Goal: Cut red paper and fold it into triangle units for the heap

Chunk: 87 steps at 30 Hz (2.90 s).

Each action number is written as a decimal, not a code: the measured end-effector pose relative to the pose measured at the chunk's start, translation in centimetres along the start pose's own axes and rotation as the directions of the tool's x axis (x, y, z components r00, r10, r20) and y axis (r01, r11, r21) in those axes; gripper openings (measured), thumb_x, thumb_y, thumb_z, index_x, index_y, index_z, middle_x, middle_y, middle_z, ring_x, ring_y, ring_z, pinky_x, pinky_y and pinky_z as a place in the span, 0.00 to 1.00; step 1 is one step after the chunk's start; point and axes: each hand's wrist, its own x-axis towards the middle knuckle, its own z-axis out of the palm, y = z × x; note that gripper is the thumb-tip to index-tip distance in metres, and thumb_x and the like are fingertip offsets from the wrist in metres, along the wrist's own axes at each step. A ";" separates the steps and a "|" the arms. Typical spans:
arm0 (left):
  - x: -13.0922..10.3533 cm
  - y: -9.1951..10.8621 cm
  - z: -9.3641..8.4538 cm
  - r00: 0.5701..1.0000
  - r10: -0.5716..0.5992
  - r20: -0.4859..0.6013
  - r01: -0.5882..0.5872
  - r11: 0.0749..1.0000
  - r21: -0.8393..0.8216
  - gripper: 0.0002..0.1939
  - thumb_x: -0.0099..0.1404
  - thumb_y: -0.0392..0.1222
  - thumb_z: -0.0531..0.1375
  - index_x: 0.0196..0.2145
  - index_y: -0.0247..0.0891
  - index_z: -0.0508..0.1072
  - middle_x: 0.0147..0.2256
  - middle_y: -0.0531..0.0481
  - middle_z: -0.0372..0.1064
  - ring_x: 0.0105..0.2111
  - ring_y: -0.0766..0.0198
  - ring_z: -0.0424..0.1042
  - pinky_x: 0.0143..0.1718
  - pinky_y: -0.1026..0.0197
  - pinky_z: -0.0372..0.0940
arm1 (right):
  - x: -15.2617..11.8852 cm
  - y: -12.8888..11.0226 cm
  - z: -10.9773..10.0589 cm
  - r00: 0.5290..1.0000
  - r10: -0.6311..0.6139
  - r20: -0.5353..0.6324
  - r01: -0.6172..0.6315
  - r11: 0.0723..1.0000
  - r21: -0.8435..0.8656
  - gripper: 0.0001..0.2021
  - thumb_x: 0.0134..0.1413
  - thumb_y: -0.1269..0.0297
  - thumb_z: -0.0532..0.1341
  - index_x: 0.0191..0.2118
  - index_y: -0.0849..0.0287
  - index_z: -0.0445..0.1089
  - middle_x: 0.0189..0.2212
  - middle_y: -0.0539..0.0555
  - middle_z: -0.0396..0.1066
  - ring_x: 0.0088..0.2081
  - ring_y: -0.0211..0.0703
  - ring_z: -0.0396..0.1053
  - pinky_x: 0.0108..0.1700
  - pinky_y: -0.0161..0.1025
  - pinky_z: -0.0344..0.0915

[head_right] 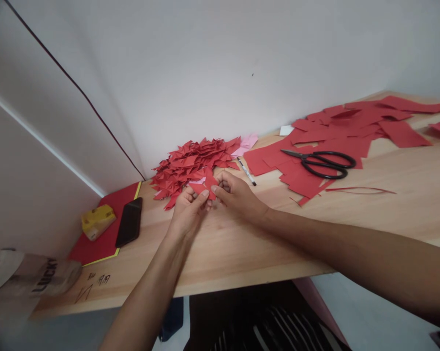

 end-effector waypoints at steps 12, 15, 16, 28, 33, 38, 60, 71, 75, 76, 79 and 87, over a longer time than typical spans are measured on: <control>0.2 -0.5 -0.8 0.997 -0.039 0.068 0.038 0.999 0.016 0.17 0.53 0.48 0.70 0.31 0.33 0.73 0.23 0.51 0.70 0.23 0.70 0.67 0.26 0.66 0.62 | 0.0 0.0 -0.3 0.998 0.057 -0.016 -0.058 0.998 -0.016 0.07 0.56 0.61 0.58 0.31 0.55 0.58 0.19 0.44 0.63 0.20 0.34 0.62 0.23 0.34 0.60; 0.2 -0.3 -0.7 0.996 -0.053 0.074 0.052 0.998 0.018 0.17 0.52 0.49 0.70 0.30 0.33 0.73 0.22 0.51 0.70 0.22 0.69 0.67 0.26 0.65 0.62 | 0.1 0.1 -0.4 0.998 0.060 -0.030 -0.061 0.997 -0.049 0.08 0.57 0.61 0.58 0.31 0.55 0.58 0.19 0.44 0.63 0.20 0.34 0.62 0.23 0.33 0.60; 0.2 -0.3 -0.7 0.996 -0.051 0.068 0.050 0.998 0.026 0.17 0.52 0.49 0.71 0.30 0.33 0.74 0.22 0.51 0.70 0.22 0.69 0.68 0.26 0.65 0.62 | 0.1 0.2 -0.4 0.998 0.062 -0.028 -0.064 0.997 -0.053 0.08 0.57 0.61 0.59 0.31 0.56 0.58 0.19 0.44 0.63 0.20 0.33 0.62 0.23 0.33 0.60; 0.1 0.5 -0.6 0.992 0.111 -0.062 -0.099 0.980 0.173 0.14 0.50 0.46 0.71 0.28 0.32 0.77 0.23 0.49 0.74 0.23 0.67 0.71 0.29 0.63 0.68 | 0.1 -0.5 -0.7 0.970 0.204 0.135 -0.204 0.979 -0.018 0.15 0.55 0.53 0.61 0.26 0.57 0.62 0.19 0.46 0.64 0.19 0.32 0.60 0.21 0.31 0.57; 0.2 0.5 -0.6 0.997 0.077 -0.022 -0.071 0.980 0.186 0.15 0.50 0.48 0.71 0.27 0.32 0.76 0.24 0.48 0.74 0.23 0.67 0.72 0.29 0.63 0.68 | -0.1 -0.4 -0.6 0.974 0.201 0.109 -0.203 0.979 0.002 0.15 0.57 0.54 0.58 0.26 0.57 0.60 0.19 0.45 0.63 0.19 0.31 0.57 0.20 0.31 0.53; 0.2 0.2 -0.8 0.999 0.040 0.035 -0.046 0.982 0.183 0.18 0.50 0.51 0.71 0.28 0.32 0.76 0.24 0.48 0.73 0.23 0.66 0.71 0.27 0.63 0.67 | -0.3 -0.4 -0.5 0.984 0.162 0.080 -0.161 0.987 -0.014 0.14 0.57 0.55 0.57 0.25 0.57 0.60 0.19 0.45 0.62 0.19 0.31 0.56 0.20 0.31 0.49; 0.2 -0.7 -0.7 0.996 0.082 -0.028 -0.074 0.975 0.210 0.14 0.55 0.47 0.68 0.29 0.32 0.75 0.25 0.49 0.72 0.25 0.68 0.69 0.31 0.64 0.64 | -0.2 -0.8 -0.2 0.956 0.274 0.103 -0.283 0.955 0.088 0.11 0.52 0.58 0.61 0.26 0.58 0.63 0.19 0.46 0.64 0.18 0.30 0.57 0.19 0.30 0.52; 0.0 -1.2 0.2 0.992 0.086 -0.093 -0.076 0.992 0.103 0.13 0.55 0.45 0.68 0.31 0.33 0.73 0.26 0.51 0.71 0.25 0.69 0.69 0.31 0.66 0.63 | -0.2 0.0 0.0 0.977 0.203 0.068 -0.203 0.979 -0.008 0.12 0.58 0.59 0.56 0.26 0.57 0.60 0.18 0.44 0.60 0.18 0.31 0.56 0.20 0.32 0.53; 0.1 -1.3 0.0 0.995 0.061 -0.082 -0.056 0.996 0.069 0.14 0.53 0.45 0.69 0.30 0.33 0.73 0.25 0.51 0.71 0.25 0.69 0.68 0.30 0.66 0.62 | -0.1 0.5 -0.5 0.974 0.187 0.127 -0.183 0.982 -0.043 0.10 0.59 0.58 0.56 0.29 0.58 0.62 0.21 0.46 0.64 0.19 0.32 0.59 0.22 0.32 0.56; 0.1 -1.2 -0.1 0.995 0.056 -0.084 -0.050 0.997 0.066 0.14 0.53 0.45 0.69 0.30 0.33 0.73 0.25 0.51 0.71 0.25 0.69 0.68 0.30 0.66 0.62 | 0.0 0.6 -0.7 0.973 0.179 0.147 -0.173 0.983 -0.056 0.10 0.58 0.58 0.57 0.30 0.58 0.62 0.21 0.46 0.65 0.20 0.32 0.60 0.22 0.32 0.56; 0.1 -1.0 -0.2 0.996 0.033 -0.083 -0.029 0.998 0.048 0.14 0.52 0.46 0.69 0.30 0.33 0.73 0.25 0.51 0.71 0.25 0.69 0.69 0.31 0.65 0.63 | 0.1 0.8 -0.9 0.971 0.163 0.175 -0.150 0.985 -0.085 0.09 0.56 0.58 0.59 0.31 0.57 0.62 0.22 0.46 0.66 0.21 0.33 0.61 0.23 0.32 0.56; 0.0 -0.5 0.1 0.983 0.033 -0.178 -0.049 0.995 -0.086 0.16 0.48 0.41 0.71 0.32 0.33 0.72 0.27 0.52 0.73 0.25 0.71 0.69 0.30 0.67 0.62 | -0.1 -0.5 -0.2 0.990 0.125 0.072 -0.111 0.979 -0.170 0.08 0.54 0.60 0.58 0.28 0.56 0.61 0.20 0.45 0.64 0.22 0.35 0.60 0.26 0.34 0.55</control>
